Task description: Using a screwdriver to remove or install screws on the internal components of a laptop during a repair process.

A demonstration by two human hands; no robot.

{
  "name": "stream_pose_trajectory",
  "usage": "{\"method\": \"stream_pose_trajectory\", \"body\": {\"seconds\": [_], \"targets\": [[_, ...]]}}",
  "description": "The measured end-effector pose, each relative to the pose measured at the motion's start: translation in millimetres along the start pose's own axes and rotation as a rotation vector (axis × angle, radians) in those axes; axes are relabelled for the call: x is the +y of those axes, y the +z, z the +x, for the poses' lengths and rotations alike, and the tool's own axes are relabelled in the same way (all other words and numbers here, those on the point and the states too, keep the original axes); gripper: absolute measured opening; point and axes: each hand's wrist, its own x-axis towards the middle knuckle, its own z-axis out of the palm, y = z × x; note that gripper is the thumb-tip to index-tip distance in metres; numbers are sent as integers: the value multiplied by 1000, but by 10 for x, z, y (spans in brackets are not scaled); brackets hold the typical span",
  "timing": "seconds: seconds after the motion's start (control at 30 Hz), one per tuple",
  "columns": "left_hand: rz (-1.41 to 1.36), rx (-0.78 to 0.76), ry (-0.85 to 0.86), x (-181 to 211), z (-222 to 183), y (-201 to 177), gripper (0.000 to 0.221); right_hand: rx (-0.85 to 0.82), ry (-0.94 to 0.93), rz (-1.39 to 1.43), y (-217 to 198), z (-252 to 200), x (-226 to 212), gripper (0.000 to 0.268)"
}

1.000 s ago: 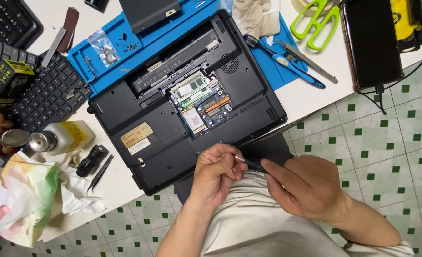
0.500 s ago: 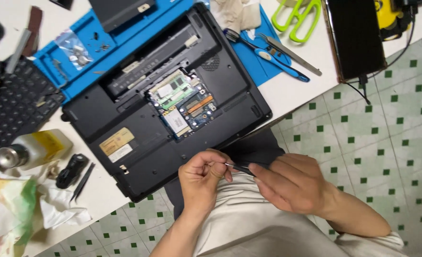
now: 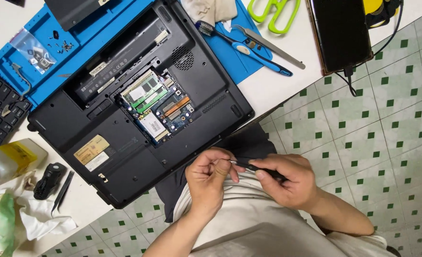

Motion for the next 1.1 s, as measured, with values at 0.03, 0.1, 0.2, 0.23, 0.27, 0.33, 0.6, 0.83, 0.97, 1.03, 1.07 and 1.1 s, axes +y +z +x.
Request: {"method": "stream_pose_trajectory", "body": {"seconds": [0.03,0.1,0.2,0.23,0.27,0.33,0.6,0.83,0.97,1.03,1.07,1.1], "targets": [[3,2,-1,0,9,9,16,0,1,3,-37,27,22,21],[-16,12,-59,-2,22,24,18,1,-307,-290,-108,76,67,18],[-145,32,-126,-11,34,61,16,-4,-503,-491,-186,113,76,14],[-144,37,-129,-26,26,57,16,-6,-500,-487,-187,129,63,14],[-138,32,-119,-39,29,54,17,10,-501,-477,-188,156,52,8],[-130,31,-110,-65,26,40,18,26,-502,-463,-200,151,62,5],[-194,64,-39,-474,32,-99,17,41,-115,15,-162,186,68,15],[-255,50,-94,-525,62,-67,18,53,-50,57,-186,126,125,16],[-269,38,-119,-511,68,-11,19,51,-47,49,-217,158,108,15],[-269,34,-127,-509,80,10,19,54,-41,45,-233,172,98,15],[-275,33,-132,-520,84,16,19,52,-37,39,-242,177,97,15],[-282,32,-138,-532,89,20,19,50,-33,34,-250,183,96,15]]}}
